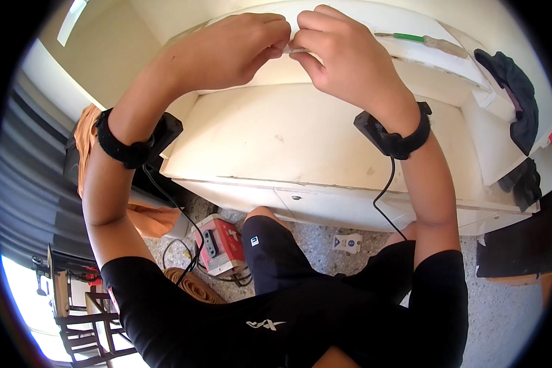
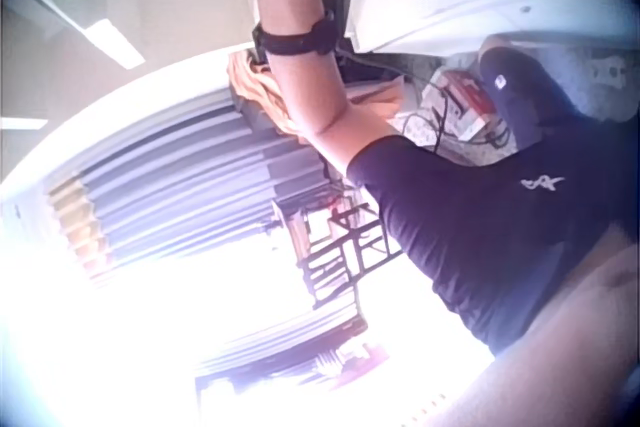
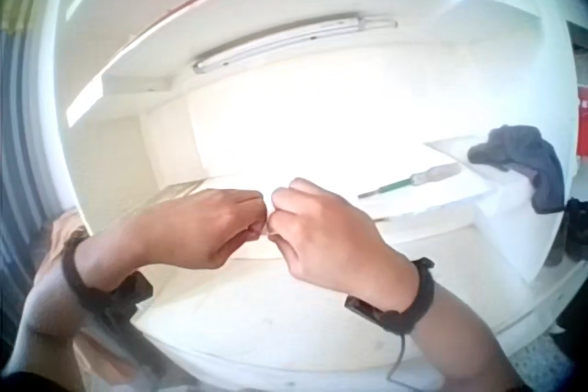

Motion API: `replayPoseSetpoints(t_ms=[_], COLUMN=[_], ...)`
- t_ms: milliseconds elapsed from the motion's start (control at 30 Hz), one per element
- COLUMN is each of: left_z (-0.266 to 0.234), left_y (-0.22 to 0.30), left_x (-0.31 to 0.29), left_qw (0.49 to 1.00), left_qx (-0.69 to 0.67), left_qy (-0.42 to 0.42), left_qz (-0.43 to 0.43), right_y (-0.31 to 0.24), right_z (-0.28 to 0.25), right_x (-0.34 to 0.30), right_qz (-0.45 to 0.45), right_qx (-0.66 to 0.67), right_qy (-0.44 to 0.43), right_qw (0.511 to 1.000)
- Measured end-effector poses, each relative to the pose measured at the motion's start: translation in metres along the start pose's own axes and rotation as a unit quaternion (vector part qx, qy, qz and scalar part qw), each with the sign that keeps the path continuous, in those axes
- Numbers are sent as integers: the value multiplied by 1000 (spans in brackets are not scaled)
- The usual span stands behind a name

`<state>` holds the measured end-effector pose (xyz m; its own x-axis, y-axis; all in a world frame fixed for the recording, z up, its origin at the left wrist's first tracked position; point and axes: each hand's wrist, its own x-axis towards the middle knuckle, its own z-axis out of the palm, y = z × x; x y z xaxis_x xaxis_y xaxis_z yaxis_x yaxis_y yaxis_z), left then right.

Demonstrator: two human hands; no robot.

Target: The person applies small white adhesive strips to the edge of a white shelf using their hands while sitting on the floor.

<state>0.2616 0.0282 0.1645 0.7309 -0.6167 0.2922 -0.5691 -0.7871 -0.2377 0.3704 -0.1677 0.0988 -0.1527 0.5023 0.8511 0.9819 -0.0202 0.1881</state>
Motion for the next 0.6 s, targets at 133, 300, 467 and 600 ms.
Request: replayPoseSetpoints(t_ms=[133,300,467,600], left_z=[2,1,13,11], left_y=[-2,4,4,12], left_x=[-11,-18,-12,-2], left_qw=[999,990,989,993], left_qx=[-35,-87,-49,13], left_qy=[19,78,130,111], left_qz=[-37,-74,-42,-40], right_y=[1,0,0,3], right_z=[4,4,5,6], right_x=[-5,-4,-5,-7], right_qz=[18,45,28,16], right_qx=[-52,-48,-47,-37], right_qy=[-18,-29,-7,12], right_qw=[998,997,998,999])
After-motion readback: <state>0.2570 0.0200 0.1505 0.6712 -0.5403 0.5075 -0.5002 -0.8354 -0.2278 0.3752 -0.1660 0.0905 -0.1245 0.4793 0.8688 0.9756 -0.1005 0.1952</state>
